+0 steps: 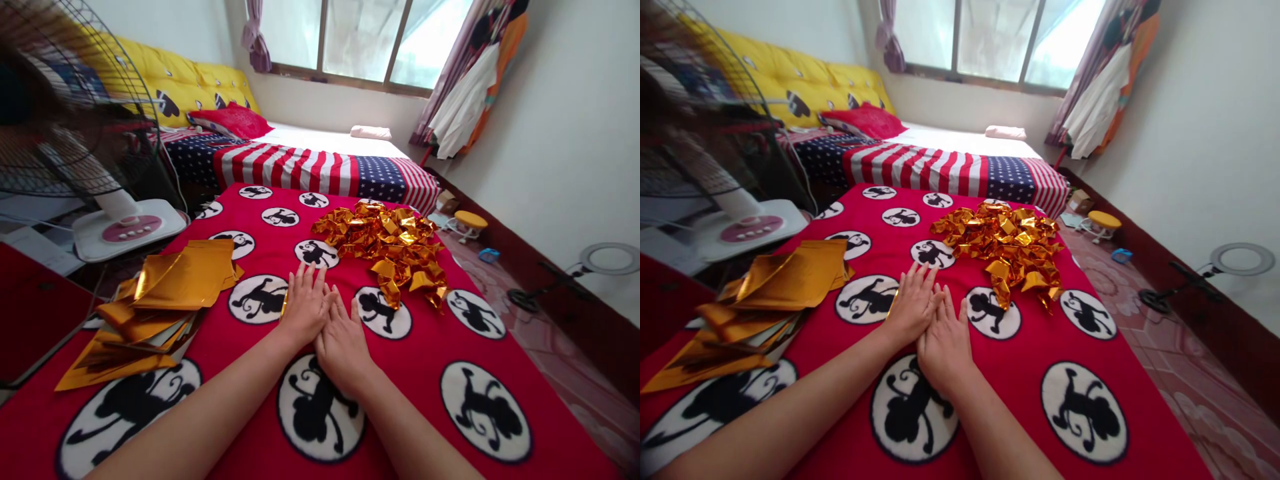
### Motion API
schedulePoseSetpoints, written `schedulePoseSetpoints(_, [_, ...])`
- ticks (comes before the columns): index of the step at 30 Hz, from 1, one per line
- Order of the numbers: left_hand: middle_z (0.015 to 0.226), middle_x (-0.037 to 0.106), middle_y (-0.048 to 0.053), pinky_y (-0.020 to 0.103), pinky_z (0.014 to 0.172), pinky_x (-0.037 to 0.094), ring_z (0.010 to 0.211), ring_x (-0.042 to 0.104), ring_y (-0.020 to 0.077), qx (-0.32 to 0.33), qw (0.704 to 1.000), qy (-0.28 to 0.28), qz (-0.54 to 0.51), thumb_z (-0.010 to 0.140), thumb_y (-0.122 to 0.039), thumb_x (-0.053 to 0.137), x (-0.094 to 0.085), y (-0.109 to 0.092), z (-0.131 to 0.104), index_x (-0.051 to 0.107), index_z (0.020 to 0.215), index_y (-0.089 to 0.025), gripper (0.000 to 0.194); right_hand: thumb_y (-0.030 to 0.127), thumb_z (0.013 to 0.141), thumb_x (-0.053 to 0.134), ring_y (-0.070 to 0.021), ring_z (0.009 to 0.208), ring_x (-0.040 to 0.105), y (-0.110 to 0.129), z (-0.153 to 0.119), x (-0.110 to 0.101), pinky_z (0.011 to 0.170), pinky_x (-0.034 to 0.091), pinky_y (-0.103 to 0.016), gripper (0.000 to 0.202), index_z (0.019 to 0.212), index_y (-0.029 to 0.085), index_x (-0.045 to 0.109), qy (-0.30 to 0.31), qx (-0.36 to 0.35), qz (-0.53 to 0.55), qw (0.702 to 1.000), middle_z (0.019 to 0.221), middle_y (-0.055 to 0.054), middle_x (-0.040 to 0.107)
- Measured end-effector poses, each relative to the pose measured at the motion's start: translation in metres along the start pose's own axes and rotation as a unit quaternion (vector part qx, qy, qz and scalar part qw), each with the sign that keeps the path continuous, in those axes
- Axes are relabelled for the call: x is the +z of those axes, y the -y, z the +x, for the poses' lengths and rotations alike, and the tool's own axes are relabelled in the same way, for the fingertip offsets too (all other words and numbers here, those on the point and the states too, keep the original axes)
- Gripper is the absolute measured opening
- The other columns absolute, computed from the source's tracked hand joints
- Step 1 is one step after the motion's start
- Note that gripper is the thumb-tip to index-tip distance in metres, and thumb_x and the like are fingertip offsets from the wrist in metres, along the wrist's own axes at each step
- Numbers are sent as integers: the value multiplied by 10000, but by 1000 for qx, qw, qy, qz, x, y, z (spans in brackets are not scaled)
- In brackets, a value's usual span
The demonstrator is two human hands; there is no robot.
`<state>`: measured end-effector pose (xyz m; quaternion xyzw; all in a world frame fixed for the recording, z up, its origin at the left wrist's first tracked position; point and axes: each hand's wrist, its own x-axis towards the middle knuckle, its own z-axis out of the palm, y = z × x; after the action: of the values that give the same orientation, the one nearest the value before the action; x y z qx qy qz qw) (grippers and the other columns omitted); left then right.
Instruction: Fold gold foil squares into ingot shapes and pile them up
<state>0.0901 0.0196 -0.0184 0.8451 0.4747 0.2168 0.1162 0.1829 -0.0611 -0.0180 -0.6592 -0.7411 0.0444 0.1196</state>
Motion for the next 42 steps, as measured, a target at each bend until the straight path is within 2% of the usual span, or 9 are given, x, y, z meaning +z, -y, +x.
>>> schedulePoseSetpoints(6, [1539,302,166,588,1150,87,1453,145,342,-21,990,12,136,935,-501,364,-14,32,-12,393,1446,-162,613,391,966,294,-244,1471,67,-1,0,0,1158,19,-542,594,1493,119,262,-4,11,-13,1000,1580,-89,140])
schedulePoseSetpoints(13, [1547,300,133,616,1139,57,1452,148,348,-25,986,13,162,938,-469,365,-15,37,-15,410,1439,-233,556,475,947,356,-243,1474,-11,18,3,-9,1148,-55,-554,686,1507,109,205,-54,14,-5,998,1586,-100,74])
schedulePoseSetpoints(19, [1571,258,74,602,1145,68,1448,171,333,-24,987,41,155,928,-375,414,-14,42,-15,342,1468,-293,551,523,939,342,-233,1474,34,42,13,-5,1163,84,-520,742,1521,115,131,-7,-40,71,997,1589,-111,65])
schedulePoseSetpoints(25, [1536,331,110,610,1137,82,1429,227,340,-35,989,1,143,937,-472,345,-14,37,-15,427,1428,-258,543,522,910,426,-268,1444,206,-2,-3,-2,1161,134,-496,704,1468,104,328,-21,11,48,999,1549,-143,266])
schedulePoseSetpoints(30, [1534,332,123,620,1131,79,1429,227,344,-35,991,7,129,935,-500,336,-15,36,-15,433,1425,-250,559,420,919,442,-228,994,632,-49,-26,-23,827,469,-328,402,1203,161,560,-239,180,81,951,1123,-127,664])
schedulePoseSetpoints(32, [1538,326,115,617,1132,79,1431,223,342,-37,991,10,130,931,-509,341,-15,36,-15,431,1425,-258,561,474,883,490,-244,809,648,-66,-29,-33,668,445,-322,390,1119,175,579,-258,305,27,916,920,-93,690])
schedulePoseSetpoints(34, [1538,330,106,613,1135,76,1431,224,336,-38,990,9,133,930,-514,341,-15,37,-15,430,1424,-265,561,538,852,504,-260,688,632,-81,-30,-40,576,382,-320,472,1134,165,567,-206,384,-6,900,803,-79,687])
schedulePoseSetpoints(37, [1531,345,102,605,1139,79,1427,234,334,-37,990,4,136,929,-512,347,-15,37,-15,440,1418,-263,557,546,831,506,-245,619,600,-96,-30,-42,542,319,-307,401,957,197,656,-152,404,-17,902,713,-82,679])
schedulePoseSetpoints(42, [1530,342,118,610,1135,92,1425,236,346,-32,991,7,132,927,-510,355,-16,37,-15,443,1419,-253,562,466,782,556,-186,575,547,-109,-33,-32,531,321,-274,301,677,206,665,-238,382,126,884,611,-35,640])
